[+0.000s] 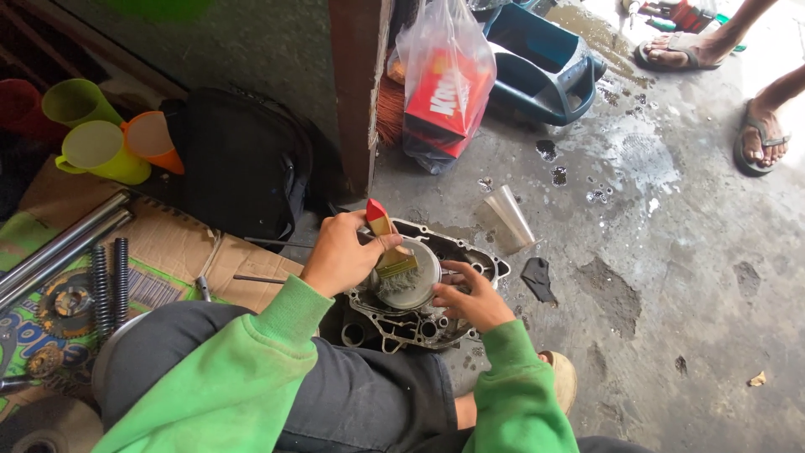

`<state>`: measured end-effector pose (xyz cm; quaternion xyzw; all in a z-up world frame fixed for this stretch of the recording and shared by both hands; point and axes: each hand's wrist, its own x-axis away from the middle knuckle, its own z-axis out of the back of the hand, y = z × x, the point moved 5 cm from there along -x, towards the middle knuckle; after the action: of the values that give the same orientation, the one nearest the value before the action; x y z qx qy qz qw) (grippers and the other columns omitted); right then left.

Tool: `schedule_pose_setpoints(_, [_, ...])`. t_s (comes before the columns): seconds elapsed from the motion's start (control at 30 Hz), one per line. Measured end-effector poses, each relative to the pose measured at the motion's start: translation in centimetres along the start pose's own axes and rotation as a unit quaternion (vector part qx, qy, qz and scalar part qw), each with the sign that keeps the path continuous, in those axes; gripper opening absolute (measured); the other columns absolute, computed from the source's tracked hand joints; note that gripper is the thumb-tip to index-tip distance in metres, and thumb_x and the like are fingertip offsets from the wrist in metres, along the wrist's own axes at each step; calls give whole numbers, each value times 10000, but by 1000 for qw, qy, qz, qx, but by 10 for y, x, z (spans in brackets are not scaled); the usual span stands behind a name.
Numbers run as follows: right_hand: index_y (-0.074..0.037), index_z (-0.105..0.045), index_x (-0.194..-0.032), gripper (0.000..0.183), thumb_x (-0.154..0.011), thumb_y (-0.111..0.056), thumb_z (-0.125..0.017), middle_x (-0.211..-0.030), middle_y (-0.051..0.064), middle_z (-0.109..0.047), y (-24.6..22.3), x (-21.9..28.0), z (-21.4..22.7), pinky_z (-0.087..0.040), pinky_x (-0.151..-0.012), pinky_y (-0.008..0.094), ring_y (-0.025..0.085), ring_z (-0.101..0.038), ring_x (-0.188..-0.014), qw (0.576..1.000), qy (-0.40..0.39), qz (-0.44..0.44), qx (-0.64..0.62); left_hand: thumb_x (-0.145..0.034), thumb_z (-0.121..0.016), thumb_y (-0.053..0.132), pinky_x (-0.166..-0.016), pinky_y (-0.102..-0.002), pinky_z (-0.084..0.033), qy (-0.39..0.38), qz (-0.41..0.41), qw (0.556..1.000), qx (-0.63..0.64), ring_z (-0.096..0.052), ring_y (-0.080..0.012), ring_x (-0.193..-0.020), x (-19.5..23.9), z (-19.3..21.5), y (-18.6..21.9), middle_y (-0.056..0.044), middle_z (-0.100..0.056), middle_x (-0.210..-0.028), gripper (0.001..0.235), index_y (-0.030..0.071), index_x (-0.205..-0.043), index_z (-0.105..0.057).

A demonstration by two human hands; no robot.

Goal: The person scrubs a circular metal engine part with a brush, then scrubs the inside of the engine casing. They use a thin metal rod to probe and clean inside the casing while continuing to scrub with the brush.

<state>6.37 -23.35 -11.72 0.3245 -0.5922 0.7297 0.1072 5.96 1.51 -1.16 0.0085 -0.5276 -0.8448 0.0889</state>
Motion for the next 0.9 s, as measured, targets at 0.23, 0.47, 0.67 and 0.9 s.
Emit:
schedule_pose_setpoints(0.23, [-119, -613, -1421, 537, -889, -105, -680, -1281, 171, -669, -11, 8, 10, -639, -810, 376, 276, -749, -977, 1000, -8, 3, 5, -813, -841, 310, -746, -358, -614, -35, -17, 998, 50, -780, -227, -779, 6, -12, 11, -50, -791, -761, 151, 164, -837, -812])
schedule_pose_setpoints(0.47, [-104, -628, -1397, 474, -926, -152, -632, -1280, 204, -687, -4, 0, 20, -636, -799, 428, 331, -748, -1027, 999, 32, 4, -34, -821, -845, 404, -799, -395, -591, 40, -49, 998, 26, -769, -271, -862, -14, -13, -14, -35, -786, -806, 202, 210, -855, -804])
schedule_pose_setpoints(0.67, [-105, -645, -1380, 443, -944, -164, -594, -1233, 182, -716, -4, -2, 18, -639, -771, 415, 304, -751, -975, 999, 25, 6, -24, -798, -839, 381, -810, -432, -587, -10, -35, 999, 9, -772, -328, -855, 0, -17, -3, -78, -795, -794, 216, 170, -831, -810])
schedule_pose_setpoints(0.9, [-113, -652, -1375, 436, -954, -188, -567, -1199, 169, -714, -6, 5, 9, -636, -732, 377, 279, -752, -947, 1000, 17, 5, -25, -824, -837, 421, -766, -405, -594, 80, -49, 995, -16, -763, -294, -805, -22, -5, -17, -46, -768, -744, 227, 197, -858, -814])
